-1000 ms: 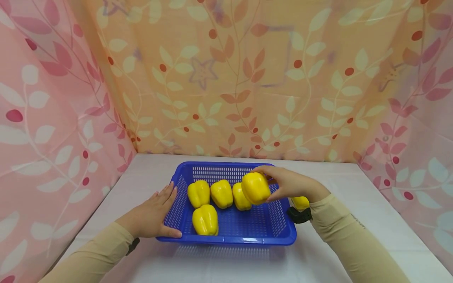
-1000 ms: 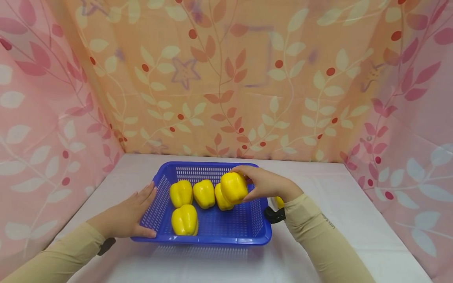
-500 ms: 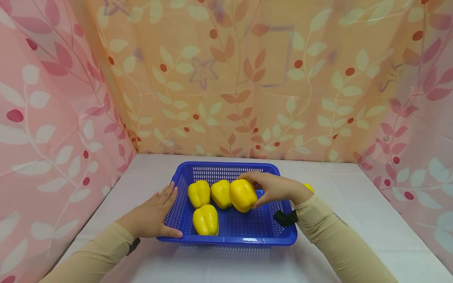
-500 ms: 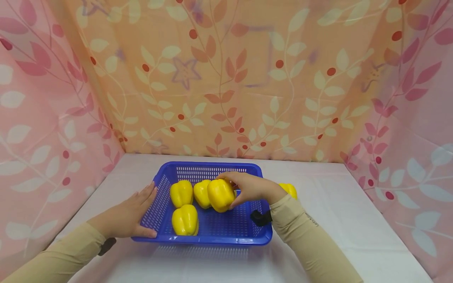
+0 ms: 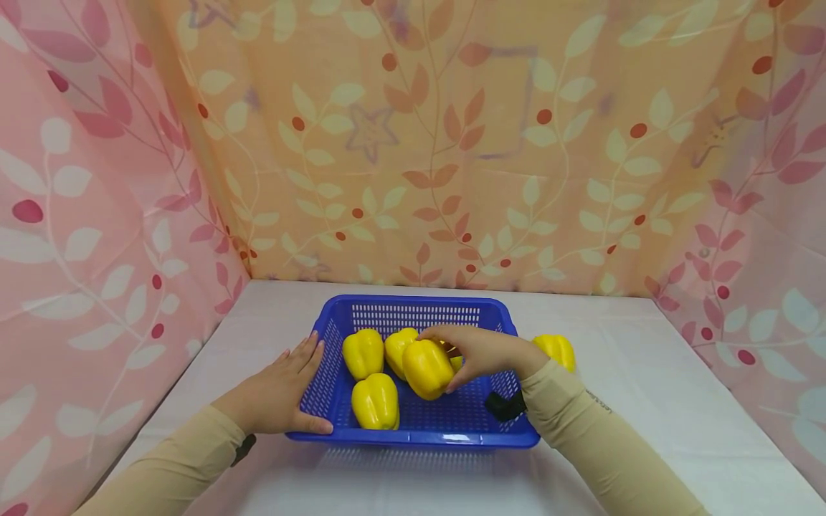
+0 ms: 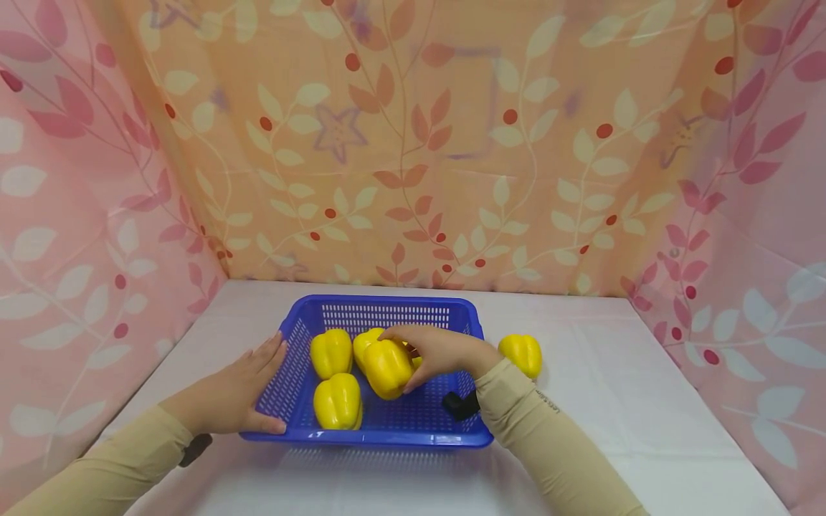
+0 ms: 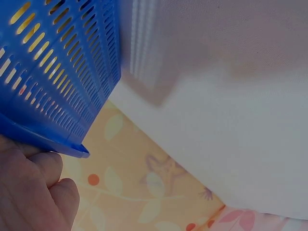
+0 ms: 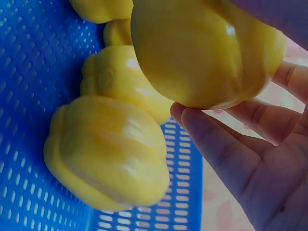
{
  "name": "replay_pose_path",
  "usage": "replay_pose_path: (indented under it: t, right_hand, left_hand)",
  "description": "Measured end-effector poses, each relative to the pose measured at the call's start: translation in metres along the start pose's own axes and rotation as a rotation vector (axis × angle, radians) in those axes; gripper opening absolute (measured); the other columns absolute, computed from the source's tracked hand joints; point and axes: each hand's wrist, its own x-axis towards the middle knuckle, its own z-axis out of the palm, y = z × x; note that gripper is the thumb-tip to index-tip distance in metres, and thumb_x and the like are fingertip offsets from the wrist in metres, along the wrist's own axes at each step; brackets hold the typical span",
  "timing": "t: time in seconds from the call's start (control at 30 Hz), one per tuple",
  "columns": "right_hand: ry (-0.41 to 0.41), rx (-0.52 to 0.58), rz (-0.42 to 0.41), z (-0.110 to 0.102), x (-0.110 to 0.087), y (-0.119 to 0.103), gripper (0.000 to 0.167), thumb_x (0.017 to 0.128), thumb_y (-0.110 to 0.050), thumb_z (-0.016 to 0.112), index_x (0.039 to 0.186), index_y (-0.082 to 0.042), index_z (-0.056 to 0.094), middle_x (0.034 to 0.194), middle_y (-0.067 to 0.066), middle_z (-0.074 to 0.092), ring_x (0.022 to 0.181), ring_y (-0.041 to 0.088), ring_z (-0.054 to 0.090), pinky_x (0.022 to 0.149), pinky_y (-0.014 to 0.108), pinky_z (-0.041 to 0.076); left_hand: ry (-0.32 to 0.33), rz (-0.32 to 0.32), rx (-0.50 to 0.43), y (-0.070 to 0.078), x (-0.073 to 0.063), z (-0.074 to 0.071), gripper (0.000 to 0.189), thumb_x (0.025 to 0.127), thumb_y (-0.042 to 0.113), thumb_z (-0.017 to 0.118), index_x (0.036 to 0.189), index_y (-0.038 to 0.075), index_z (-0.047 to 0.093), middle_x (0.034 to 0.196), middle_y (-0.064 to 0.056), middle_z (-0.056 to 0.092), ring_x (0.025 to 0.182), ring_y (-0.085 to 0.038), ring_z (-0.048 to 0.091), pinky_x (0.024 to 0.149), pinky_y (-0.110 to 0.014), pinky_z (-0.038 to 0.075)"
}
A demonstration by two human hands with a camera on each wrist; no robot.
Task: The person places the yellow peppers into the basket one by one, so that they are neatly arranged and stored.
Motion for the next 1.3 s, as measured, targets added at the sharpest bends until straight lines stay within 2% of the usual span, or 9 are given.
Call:
replay_pose_path:
  t: [0.17, 0.47, 0.77, 0.97, 1.3]
  right_hand:
    - [-0.017, -0.004, -0.006, 0.004, 0.005, 0.0, 0.076, 0.07, -0.025, 0.08, 0.134, -0.026, 0.039, 0.128, -0.009, 0.045, 0.111, 0.012, 0.045, 0.095, 0.037, 0.043]
    - [-0.051, -0.038, -0.018, 0.009, 0.009, 0.001, 0.073, 0.071, -0.026, 0.079, 0.133, -0.026, 0.04, 0.128, -0.007, 0.046, 0.111, 0.011, 0.046, 0.094, 0.031, 0.043]
    - [-0.096, -0.06, 0.037, 0.017, 0.012, 0.003, 0.075, 0.069, -0.026, 0.08, 0.132, -0.032, 0.04, 0.124, -0.01, 0.047, 0.103, 0.007, 0.047, 0.089, 0.023, 0.044]
    - [-0.126, -0.104, 0.044, 0.021, 0.015, 0.005, 0.074, 0.069, -0.028, 0.08, 0.131, -0.033, 0.041, 0.121, -0.011, 0.049, 0.101, 0.007, 0.047, 0.089, 0.025, 0.044]
    - [-0.159, -0.167, 0.033, 0.028, 0.021, 0.009, 0.073, 0.069, -0.031, 0.08, 0.132, -0.027, 0.043, 0.126, -0.012, 0.048, 0.109, 0.006, 0.047, 0.098, 0.031, 0.04]
  left_hand:
    - [-0.002, -0.004, 0.005, -0.001, 0.001, 0.002, 0.124, 0.061, 0.084, 0.044, 0.144, -0.004, 0.015, 0.151, -0.022, 0.005, 0.138, -0.036, 0.011, 0.108, -0.054, 0.015]
    - [-0.006, -0.005, 0.002, 0.0, 0.001, 0.002, 0.125, 0.061, 0.084, 0.045, 0.144, -0.004, 0.014, 0.151, -0.022, 0.005, 0.138, -0.036, 0.01, 0.108, -0.053, 0.014]
    - [-0.005, 0.002, -0.008, 0.001, 0.0, 0.0, 0.125, 0.061, 0.084, 0.045, 0.143, -0.005, 0.015, 0.151, -0.023, 0.005, 0.137, -0.037, 0.011, 0.108, -0.054, 0.015]
    - [-0.004, 0.003, 0.001, 0.0, 0.0, 0.001, 0.125, 0.061, 0.085, 0.044, 0.143, -0.005, 0.015, 0.151, -0.023, 0.005, 0.137, -0.037, 0.011, 0.108, -0.054, 0.015]
    - [-0.002, -0.001, -0.009, 0.002, -0.001, -0.001, 0.125, 0.061, 0.085, 0.043, 0.144, -0.005, 0.015, 0.151, -0.023, 0.005, 0.137, -0.037, 0.012, 0.108, -0.054, 0.016]
